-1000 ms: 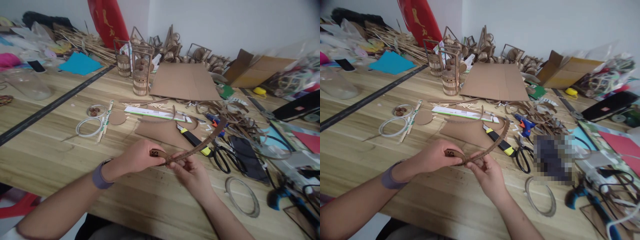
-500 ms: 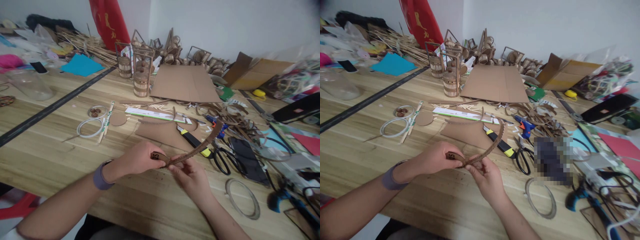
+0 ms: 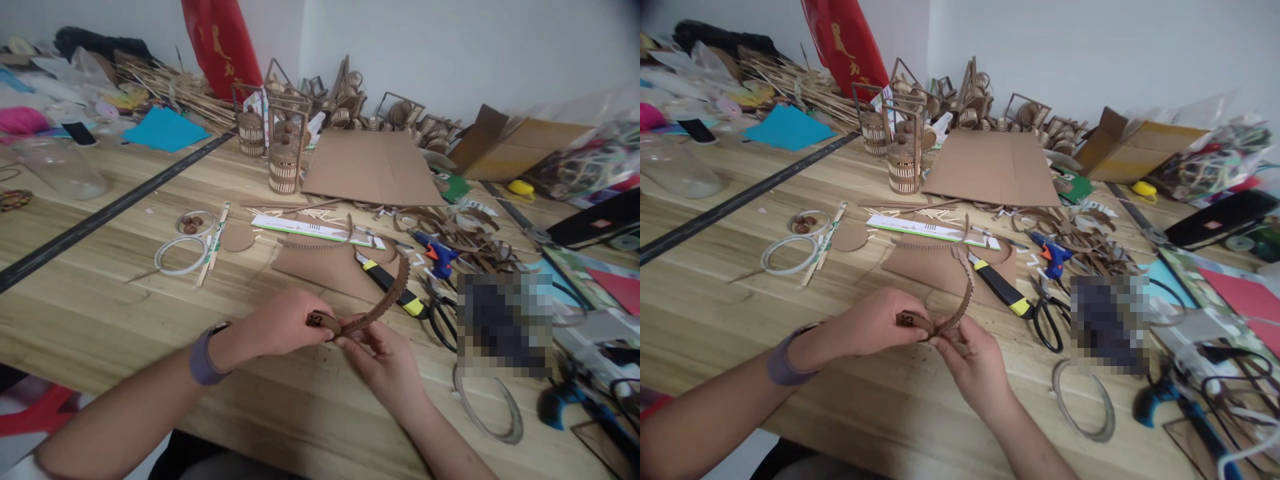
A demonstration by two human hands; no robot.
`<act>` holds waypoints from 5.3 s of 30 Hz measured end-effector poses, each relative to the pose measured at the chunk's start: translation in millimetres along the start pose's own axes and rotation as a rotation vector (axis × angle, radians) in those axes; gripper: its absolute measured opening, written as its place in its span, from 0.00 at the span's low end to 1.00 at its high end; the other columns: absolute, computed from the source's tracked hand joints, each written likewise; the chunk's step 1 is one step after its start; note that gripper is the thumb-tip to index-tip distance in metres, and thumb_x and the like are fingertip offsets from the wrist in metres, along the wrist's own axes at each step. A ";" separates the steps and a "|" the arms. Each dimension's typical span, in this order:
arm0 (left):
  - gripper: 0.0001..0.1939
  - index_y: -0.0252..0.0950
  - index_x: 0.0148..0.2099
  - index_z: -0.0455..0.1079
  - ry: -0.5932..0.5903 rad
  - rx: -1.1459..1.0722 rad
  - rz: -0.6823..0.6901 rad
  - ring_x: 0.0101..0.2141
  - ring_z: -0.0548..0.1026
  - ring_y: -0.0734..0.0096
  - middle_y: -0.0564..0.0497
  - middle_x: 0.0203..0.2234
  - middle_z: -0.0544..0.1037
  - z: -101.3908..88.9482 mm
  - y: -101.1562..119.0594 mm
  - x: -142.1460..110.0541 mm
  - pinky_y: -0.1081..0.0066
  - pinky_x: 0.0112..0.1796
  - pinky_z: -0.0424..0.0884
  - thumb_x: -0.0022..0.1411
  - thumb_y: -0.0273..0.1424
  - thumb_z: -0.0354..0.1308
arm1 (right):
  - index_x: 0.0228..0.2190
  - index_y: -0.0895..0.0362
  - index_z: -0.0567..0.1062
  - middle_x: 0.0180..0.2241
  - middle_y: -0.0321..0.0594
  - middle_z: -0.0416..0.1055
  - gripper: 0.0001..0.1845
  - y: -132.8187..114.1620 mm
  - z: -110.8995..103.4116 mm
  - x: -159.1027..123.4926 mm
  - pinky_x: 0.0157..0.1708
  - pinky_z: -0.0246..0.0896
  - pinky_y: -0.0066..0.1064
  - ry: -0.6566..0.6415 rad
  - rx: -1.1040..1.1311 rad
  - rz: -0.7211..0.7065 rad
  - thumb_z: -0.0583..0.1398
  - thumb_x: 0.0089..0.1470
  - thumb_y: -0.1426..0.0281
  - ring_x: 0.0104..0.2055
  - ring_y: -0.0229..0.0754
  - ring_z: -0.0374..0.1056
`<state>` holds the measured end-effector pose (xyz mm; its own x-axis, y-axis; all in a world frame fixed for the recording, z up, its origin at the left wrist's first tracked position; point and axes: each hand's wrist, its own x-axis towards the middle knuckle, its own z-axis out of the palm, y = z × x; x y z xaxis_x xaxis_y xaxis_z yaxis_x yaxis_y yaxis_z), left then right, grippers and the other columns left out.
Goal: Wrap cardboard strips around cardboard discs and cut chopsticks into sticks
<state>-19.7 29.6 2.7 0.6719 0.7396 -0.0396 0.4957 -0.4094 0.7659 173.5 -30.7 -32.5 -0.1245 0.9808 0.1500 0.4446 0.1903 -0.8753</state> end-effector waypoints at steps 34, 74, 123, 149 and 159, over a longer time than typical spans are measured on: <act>0.07 0.38 0.38 0.73 -0.083 0.156 -0.013 0.37 0.78 0.61 0.50 0.36 0.81 4.7 19.5 -0.7 0.69 0.35 0.68 0.58 0.23 0.59 | 0.29 0.54 0.75 0.22 0.36 0.74 0.08 -4.3 -2.7 -5.2 0.21 0.61 0.25 -0.125 -0.167 -0.050 0.57 0.57 0.67 0.23 0.39 0.69; 0.13 0.34 0.42 0.74 0.316 -0.637 -0.094 0.28 0.77 0.71 0.52 0.28 0.78 4.2 10.0 -13.2 0.73 0.32 0.73 0.62 0.38 0.59 | 0.31 0.53 0.79 0.30 0.39 0.80 0.12 -9.7 -11.6 -6.9 0.35 0.73 0.33 0.242 0.385 0.211 0.68 0.51 0.57 0.32 0.44 0.76; 0.09 0.35 0.35 0.76 0.238 -0.552 -0.114 0.32 0.74 0.67 0.52 0.28 0.79 27.3 13.1 -6.6 0.71 0.34 0.67 0.61 0.35 0.59 | 0.27 0.55 0.77 0.26 0.35 0.77 0.15 -8.9 6.5 -9.8 0.32 0.66 0.29 0.306 0.727 0.329 0.71 0.45 0.58 0.30 0.40 0.71; 0.14 0.34 0.43 0.79 0.299 -1.143 -0.254 0.41 0.79 0.62 0.48 0.39 0.84 38.5 15.3 1.0 0.65 0.46 0.73 0.51 0.29 0.68 | 0.38 0.49 0.79 0.32 0.35 0.74 0.15 -4.3 -7.7 -6.4 0.35 0.63 0.28 0.339 0.636 0.191 0.70 0.49 0.58 0.34 0.39 0.67; 0.12 0.38 0.45 0.78 0.325 -1.071 -0.184 0.42 0.79 0.66 0.52 0.38 0.84 32.5 15.6 -2.4 0.69 0.45 0.74 0.57 0.31 0.66 | 0.30 0.50 0.80 0.28 0.35 0.77 0.13 -7.2 -11.7 -3.1 0.33 0.65 0.27 0.376 0.693 0.253 0.73 0.43 0.59 0.30 0.37 0.69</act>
<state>4.3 4.1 -6.1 0.3852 0.9090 -0.1594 -0.2588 0.2722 0.9268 181.1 -34.6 -21.3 0.2658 0.9625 -0.0535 -0.2435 0.0133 -0.9698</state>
